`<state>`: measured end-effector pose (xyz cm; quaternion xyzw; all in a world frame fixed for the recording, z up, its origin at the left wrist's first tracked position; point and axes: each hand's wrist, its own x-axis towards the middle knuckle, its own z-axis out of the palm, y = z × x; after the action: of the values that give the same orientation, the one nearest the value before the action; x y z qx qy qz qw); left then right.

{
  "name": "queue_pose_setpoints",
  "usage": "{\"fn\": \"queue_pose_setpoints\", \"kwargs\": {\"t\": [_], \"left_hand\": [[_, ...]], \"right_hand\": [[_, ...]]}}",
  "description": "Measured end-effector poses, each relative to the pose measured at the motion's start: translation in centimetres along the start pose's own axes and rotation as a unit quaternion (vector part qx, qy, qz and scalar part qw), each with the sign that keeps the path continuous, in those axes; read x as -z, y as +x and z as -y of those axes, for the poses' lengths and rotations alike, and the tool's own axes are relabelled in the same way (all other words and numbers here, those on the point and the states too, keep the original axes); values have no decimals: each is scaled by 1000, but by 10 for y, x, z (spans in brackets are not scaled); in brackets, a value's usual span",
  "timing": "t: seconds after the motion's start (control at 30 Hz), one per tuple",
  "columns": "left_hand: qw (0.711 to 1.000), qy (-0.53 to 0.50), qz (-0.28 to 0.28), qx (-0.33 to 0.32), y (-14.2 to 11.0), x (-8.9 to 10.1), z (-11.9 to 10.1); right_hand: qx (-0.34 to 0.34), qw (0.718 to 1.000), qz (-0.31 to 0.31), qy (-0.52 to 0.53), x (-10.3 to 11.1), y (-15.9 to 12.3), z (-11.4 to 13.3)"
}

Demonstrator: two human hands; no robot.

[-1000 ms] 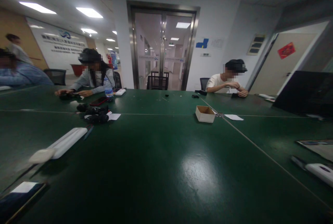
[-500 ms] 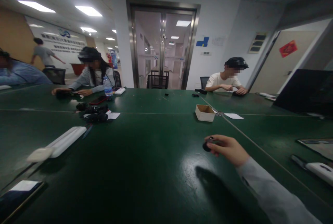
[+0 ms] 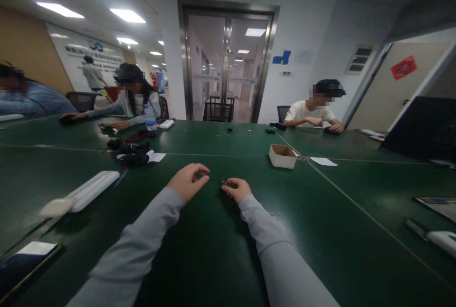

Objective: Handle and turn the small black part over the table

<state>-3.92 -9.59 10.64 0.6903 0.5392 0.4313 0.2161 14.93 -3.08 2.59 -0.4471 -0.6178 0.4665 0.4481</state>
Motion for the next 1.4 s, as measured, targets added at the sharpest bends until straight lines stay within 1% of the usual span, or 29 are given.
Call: {"fn": "queue_pose_setpoints", "kwargs": {"t": [0.07,0.17,0.23,0.27,0.33,0.43,0.5,0.57,0.67,0.83,0.97,1.03,1.13,1.23,1.4], "left_hand": [[999,-34,4,-6,25,-32,13],[997,-45,63,-4,46,-72,33],[995,-55,83,4,51,-89,47],[994,-77,82,8,51,-95,54],[985,-160,60,25,49,-102,67],[955,-287,12,73,45,-105,81],[944,-317,-11,94,44,-106,86],[945,-312,-25,101,44,-106,87],[953,-284,-27,105,45,-106,90],[965,-248,-13,83,49,-106,100],[970,-230,-15,76,52,-107,104],[963,-256,-25,80,53,-108,104],[944,-313,-57,91,52,-109,101],[943,-311,-74,95,50,-108,97],[939,-316,-82,105,49,-104,92]], "right_hand": [[-9,998,2,-67,-3,5,-9],[20,988,-17,-152,-2,11,-18],[46,983,-32,-175,-1,13,-20],[56,981,-38,-180,-1,14,-20],[65,981,-43,-176,-3,14,-19],[48,989,-43,-137,-7,16,-17],[32,994,-42,-91,-9,18,-17],[9,998,-36,-44,-10,20,-16],[-18,1000,-20,10,-8,23,-18],[1,997,-10,81,4,31,-25],[-4,989,-6,151,10,39,-34],[-7,985,-5,175,10,42,-37],[-3,980,-3,199,11,43,-39],[6,978,0,207,11,42,-37],[7,980,13,200,13,40,-37]]}}
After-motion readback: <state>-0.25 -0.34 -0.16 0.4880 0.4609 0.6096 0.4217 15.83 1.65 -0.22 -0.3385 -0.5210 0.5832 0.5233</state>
